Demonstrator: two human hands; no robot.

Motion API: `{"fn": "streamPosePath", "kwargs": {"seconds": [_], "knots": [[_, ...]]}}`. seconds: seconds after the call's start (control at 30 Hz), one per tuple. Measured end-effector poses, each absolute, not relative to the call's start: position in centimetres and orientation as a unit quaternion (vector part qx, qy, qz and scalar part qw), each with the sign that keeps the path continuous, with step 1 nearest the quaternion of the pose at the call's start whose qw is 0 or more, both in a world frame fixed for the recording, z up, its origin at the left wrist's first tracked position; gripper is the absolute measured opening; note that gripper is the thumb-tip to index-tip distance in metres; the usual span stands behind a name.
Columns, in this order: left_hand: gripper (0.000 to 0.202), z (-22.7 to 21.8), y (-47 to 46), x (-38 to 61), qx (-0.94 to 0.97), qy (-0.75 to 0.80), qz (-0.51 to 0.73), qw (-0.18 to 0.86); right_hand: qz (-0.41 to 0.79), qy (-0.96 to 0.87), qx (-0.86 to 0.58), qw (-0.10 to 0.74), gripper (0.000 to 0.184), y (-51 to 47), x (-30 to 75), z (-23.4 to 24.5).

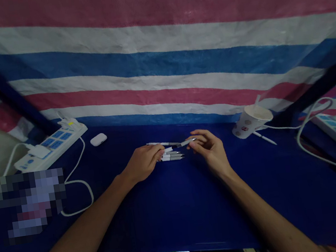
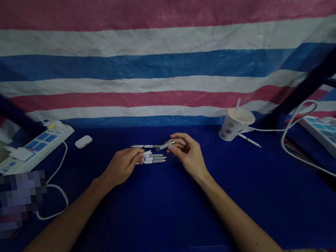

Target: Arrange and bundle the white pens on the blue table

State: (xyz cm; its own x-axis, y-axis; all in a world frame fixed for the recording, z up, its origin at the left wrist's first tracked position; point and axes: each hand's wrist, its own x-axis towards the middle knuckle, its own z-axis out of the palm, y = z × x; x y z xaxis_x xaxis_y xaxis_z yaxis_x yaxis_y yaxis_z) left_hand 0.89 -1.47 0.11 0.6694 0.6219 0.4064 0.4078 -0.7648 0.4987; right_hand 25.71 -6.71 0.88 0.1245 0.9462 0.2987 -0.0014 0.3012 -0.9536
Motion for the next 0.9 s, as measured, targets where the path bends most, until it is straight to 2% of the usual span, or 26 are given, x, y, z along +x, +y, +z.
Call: {"fn": "streamPosePath", "kwargs": {"seconds": [0.2,0.4,0.67,0.9], "knots": [[0.024,0.3,-1.5,0.9,0.892,0.296,0.291,0.177,0.311,-0.536,-0.476,0.625,0.023,-7.1,26.1,1.9],[0.022,0.3,-1.5,0.8,0.886,0.313,0.292,0.179,0.294,-0.524,-0.493,0.629,0.023,-7.1,26.5,2.0],[0.013,1.1,-1.1,0.2,0.908,0.262,0.301,0.132,0.339,-0.411,-0.472,0.702,0.014,-6.5,27.5,1.3],[0.008,1.3,-1.4,0.0,0.938,0.241,0.214,0.128,0.382,-0.411,-0.474,0.678,0.015,-6.5,27.2,1.2]]}}
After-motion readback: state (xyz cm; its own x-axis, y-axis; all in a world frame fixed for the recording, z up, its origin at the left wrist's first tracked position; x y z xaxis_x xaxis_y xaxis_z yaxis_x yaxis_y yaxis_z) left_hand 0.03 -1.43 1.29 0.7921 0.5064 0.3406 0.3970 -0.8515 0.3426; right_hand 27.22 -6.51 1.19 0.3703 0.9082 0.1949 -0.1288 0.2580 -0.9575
